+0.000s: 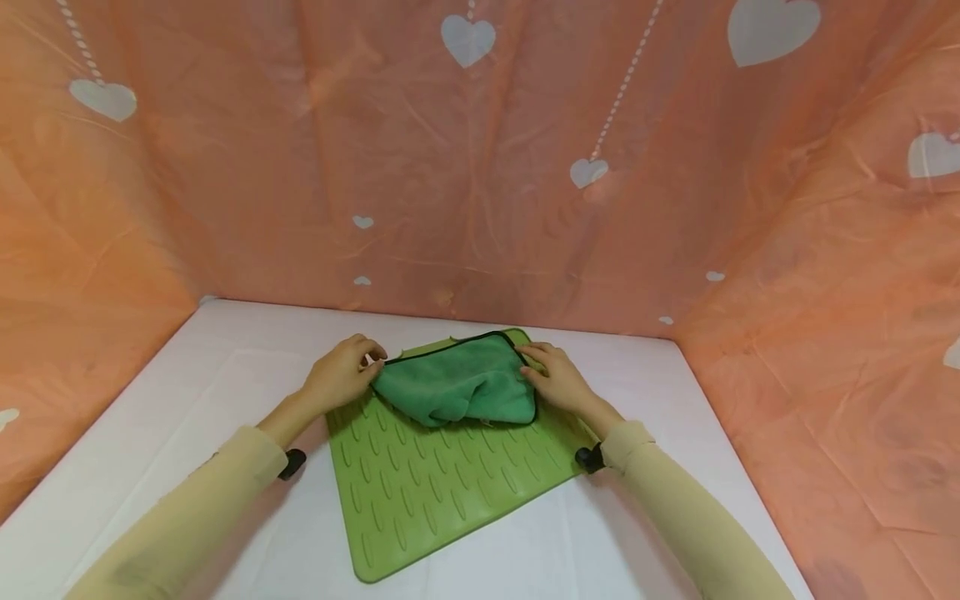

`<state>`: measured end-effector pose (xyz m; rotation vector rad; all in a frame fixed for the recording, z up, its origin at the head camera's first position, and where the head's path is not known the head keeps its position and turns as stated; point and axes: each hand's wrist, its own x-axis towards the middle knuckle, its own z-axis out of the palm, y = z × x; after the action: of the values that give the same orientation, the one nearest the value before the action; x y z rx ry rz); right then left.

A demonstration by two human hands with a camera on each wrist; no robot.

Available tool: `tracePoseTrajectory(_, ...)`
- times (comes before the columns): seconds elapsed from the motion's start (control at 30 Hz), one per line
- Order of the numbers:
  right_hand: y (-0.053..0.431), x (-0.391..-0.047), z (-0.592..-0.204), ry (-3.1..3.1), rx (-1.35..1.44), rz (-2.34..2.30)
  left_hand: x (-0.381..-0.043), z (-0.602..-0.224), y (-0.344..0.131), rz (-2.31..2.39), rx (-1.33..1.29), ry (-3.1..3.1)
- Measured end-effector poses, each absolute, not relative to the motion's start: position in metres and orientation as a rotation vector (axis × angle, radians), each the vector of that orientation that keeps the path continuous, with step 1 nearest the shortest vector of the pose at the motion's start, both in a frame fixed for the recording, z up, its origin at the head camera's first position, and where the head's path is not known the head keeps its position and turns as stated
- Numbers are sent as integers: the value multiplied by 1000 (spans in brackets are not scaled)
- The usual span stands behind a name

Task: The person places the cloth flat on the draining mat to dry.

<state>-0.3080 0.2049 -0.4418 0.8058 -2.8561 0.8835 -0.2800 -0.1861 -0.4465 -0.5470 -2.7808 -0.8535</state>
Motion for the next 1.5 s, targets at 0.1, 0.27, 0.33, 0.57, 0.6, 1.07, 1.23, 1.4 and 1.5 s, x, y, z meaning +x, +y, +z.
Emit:
tracePoseTrajectory(0.1, 208, -289, -439, -2787, 835, 914, -260, -445, -183, -838, -650, -2723)
tracePoseTrajectory(0.27, 210, -260, -442, -2705, 876, 947, -227, -450, -176, -766, -809, -2618)
tracePoseTrajectory(0.33, 209, -250, -445, -2666, 911, 960, -218, -452, -172, -738, -869, -2574)
tracePoseTrajectory(0.57, 201, -234, -452, -2590, 1110, 817, -204, -457, -152, -636, -1082, -2494)
tracePoseTrajectory(0.6, 200, -234, -452, -2598, 1125, 780, -204, -458, -149, -613, -1111, -2483)
tracePoseTrajectory(1.07, 186, -258, -455, -2787, 1109, 665, -236, -460, -126, -394, -1187, -2517)
tracePoseTrajectory(1.23, 185, -266, -455, -2798, 1086, 705, -249, -460, -123, -347, -1180, -2551)
tracePoseTrajectory(1.4, 186, -270, -456, -2779, 1093, 709, -258, -463, -123, -328, -1202, -2531)
tracePoseTrajectory(1.5, 186, -271, -457, -2770, 1091, 731, -262, -465, -124, -320, -1214, -2505)
